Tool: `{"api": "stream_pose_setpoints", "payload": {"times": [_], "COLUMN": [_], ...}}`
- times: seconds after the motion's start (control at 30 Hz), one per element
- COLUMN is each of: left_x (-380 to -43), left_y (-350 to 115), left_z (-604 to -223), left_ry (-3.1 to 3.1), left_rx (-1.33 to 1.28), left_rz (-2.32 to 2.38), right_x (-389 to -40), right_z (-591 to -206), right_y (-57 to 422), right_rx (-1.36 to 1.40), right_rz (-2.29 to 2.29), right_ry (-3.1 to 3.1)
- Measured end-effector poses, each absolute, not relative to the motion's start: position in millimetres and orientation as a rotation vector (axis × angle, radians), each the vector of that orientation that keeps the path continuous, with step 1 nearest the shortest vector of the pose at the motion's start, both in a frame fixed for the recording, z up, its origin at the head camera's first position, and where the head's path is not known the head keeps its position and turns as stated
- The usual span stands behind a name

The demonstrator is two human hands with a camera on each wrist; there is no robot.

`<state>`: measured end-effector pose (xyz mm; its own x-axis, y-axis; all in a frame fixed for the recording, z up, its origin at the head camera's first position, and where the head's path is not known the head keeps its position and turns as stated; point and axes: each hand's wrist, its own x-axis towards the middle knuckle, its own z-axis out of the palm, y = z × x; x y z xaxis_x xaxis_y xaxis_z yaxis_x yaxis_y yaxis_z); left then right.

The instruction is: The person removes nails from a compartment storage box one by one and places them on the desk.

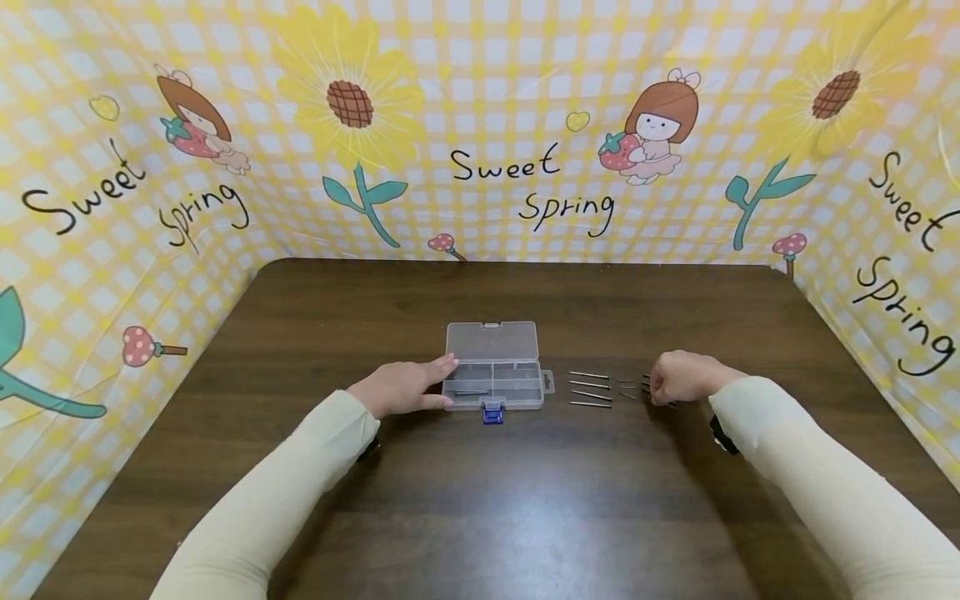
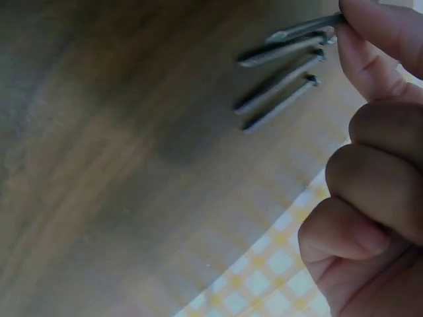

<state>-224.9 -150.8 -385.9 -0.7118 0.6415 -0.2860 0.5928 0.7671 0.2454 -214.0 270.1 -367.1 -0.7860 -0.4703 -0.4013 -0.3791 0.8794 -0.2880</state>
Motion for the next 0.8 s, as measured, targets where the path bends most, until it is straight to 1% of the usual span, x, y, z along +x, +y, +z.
{"api": "stream_pose_setpoints", "payload": {"times": [0.47, 0.8], "left_x": [-223, -222], "left_y": [-150, -150], "left_z": [-383, -382], "left_ry": [2.604, 2.605], "left_rx": [0.966, 0.952], "left_rz": [0.201, 0.199], "right_x": [-211, -212], "right_z": [-376, -381], "right_y": [274, 272], "right_rx": [-0.558, -0.562], "right_rz": [-0.248, -0.227], "right_ry": [2.593, 2.649]}}
